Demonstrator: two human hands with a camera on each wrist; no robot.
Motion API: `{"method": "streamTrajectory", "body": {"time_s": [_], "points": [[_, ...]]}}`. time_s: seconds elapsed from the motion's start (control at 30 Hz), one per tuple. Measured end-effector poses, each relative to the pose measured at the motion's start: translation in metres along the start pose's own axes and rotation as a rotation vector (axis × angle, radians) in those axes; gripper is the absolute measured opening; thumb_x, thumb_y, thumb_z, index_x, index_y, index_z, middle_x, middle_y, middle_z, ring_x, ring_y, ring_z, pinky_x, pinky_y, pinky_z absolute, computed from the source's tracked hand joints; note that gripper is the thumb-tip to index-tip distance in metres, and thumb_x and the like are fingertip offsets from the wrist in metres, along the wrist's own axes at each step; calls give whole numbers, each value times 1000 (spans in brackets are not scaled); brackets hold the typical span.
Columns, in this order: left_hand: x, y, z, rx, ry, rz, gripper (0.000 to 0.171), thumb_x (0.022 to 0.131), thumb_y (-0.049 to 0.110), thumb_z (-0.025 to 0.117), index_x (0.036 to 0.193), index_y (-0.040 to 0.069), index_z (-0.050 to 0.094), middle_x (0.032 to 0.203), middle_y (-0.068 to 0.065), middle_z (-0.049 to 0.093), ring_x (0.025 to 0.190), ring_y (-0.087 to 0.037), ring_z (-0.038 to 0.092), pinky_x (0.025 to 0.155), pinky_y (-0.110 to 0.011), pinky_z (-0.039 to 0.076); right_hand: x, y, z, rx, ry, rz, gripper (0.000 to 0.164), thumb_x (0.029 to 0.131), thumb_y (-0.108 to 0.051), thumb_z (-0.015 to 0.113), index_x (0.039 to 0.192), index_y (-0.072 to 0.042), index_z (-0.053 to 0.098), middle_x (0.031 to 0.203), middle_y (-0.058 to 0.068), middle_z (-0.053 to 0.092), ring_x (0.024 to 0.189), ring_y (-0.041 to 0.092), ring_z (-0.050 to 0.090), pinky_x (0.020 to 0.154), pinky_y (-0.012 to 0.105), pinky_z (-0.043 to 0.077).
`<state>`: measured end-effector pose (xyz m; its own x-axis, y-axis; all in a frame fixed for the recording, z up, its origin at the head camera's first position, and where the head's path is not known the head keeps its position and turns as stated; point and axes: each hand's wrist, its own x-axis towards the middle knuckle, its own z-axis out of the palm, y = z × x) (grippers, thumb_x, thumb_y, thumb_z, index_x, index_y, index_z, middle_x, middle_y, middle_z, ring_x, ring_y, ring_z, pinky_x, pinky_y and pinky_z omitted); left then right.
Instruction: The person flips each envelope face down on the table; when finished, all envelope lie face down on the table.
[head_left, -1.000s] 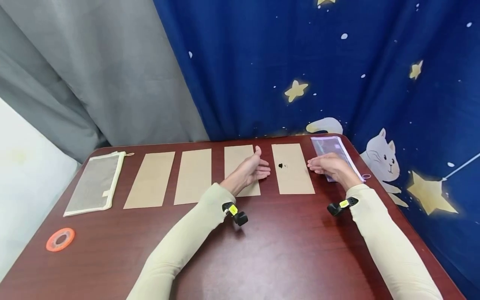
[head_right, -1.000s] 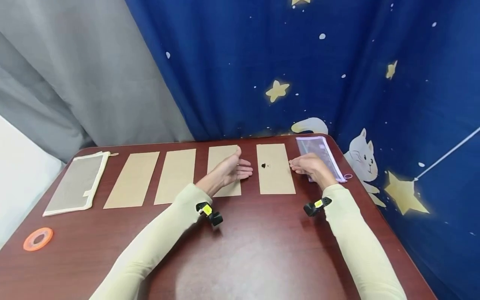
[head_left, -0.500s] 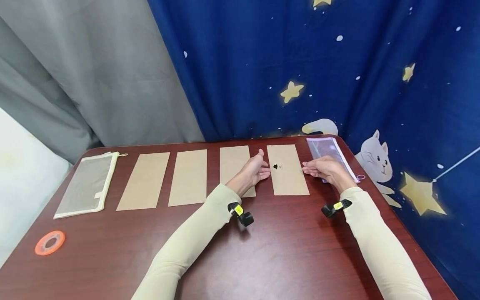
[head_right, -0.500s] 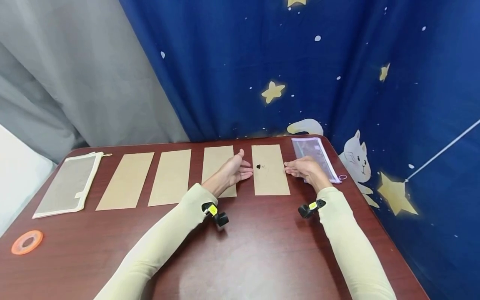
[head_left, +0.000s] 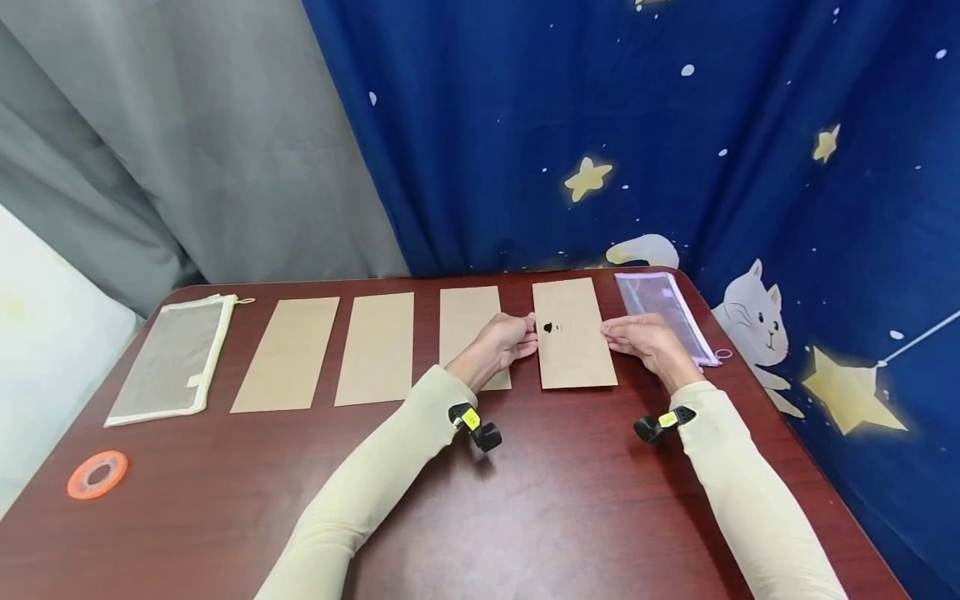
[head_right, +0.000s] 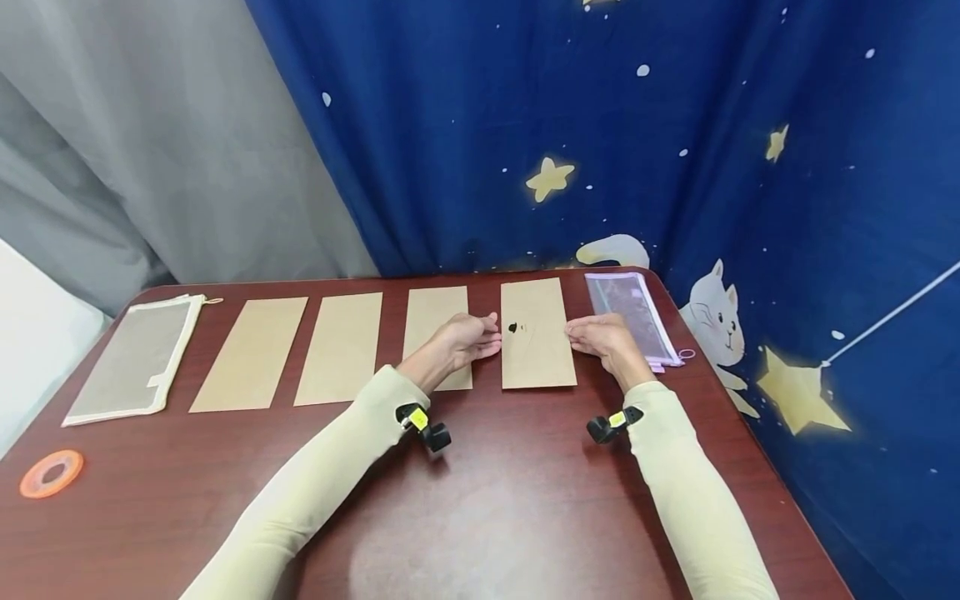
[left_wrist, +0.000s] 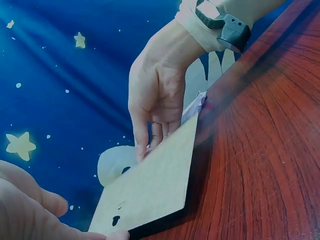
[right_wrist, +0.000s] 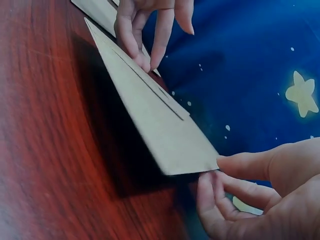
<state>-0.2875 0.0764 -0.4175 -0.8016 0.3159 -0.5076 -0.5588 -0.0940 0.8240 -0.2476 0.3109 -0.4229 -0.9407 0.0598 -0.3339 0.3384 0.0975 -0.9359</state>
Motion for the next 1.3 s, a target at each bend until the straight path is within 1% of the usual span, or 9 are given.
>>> {"method": "streamTrajectory", "body": {"time_s": [0.17,0.4,0.57,0.7,0.8,0.9,1.0,1.2,1.3], "points": [[-3,1,-4,-2,-16,-23,37,105,3,45,140,-9,50,115,-19,53,101,-26,54,115,-40,47,0,1,4,44,43,0,35,95,5,63,129,12,58,78,-13,70,80,-1,67,75,14,60],[-6,5,-12,3,12,29,31,100,-4,53,129,-11,61,94,-11,62,84,-17,61,108,-36,53,-1,1,3,102,19,-24,31,97,5,60,127,7,60,80,-13,71,78,-3,66,75,13,59],[-7,10,-17,-37,19,55,30,97,-5,59,126,-8,65,109,-18,71,78,-13,66,101,-34,56,-4,0,6,153,-20,-27,38,97,8,57,134,12,54,82,-11,71,80,-2,66,76,14,59],[-7,13,-21,-77,26,63,30,94,-7,63,124,-9,67,99,-16,75,73,-12,68,94,-32,60,-3,0,10,174,-87,-13,50,98,7,56,144,16,40,85,-12,71,83,-3,66,77,13,58],[-7,15,-23,-94,27,68,30,92,-9,65,122,-10,67,89,-13,74,70,-12,69,83,-28,63,-3,2,10,179,-120,1,48,98,4,60,143,13,45,86,-11,72,83,-1,65,76,13,58],[-8,18,-22,-108,20,74,31,90,-13,65,121,-12,67,108,-21,74,68,-12,71,72,-25,64,-2,3,9,164,-123,-8,40,97,2,62,135,9,54,86,-11,73,83,-1,65,76,13,58],[-10,22,-21,-120,15,98,32,88,-17,64,120,-14,67,122,-27,69,67,-13,71,70,-24,64,-5,-1,12,55,-70,-89,33,97,3,60,128,15,58,85,-10,72,78,-2,65,75,13,58],[-14,29,-19,-91,44,165,30,87,-16,66,117,-15,68,122,-31,66,65,-13,72,70,-25,64,-31,-31,50,-585,264,-445,22,91,-12,71,103,5,77,88,12,78,68,7,67,60,17,50],[-15,32,-17,-80,47,193,28,87,-16,66,115,-15,68,118,-30,69,66,-13,72,72,-26,64,-51,-45,77,-768,283,-554,19,90,-20,75,98,-4,81,90,12,79,76,18,69,62,27,50]]}}
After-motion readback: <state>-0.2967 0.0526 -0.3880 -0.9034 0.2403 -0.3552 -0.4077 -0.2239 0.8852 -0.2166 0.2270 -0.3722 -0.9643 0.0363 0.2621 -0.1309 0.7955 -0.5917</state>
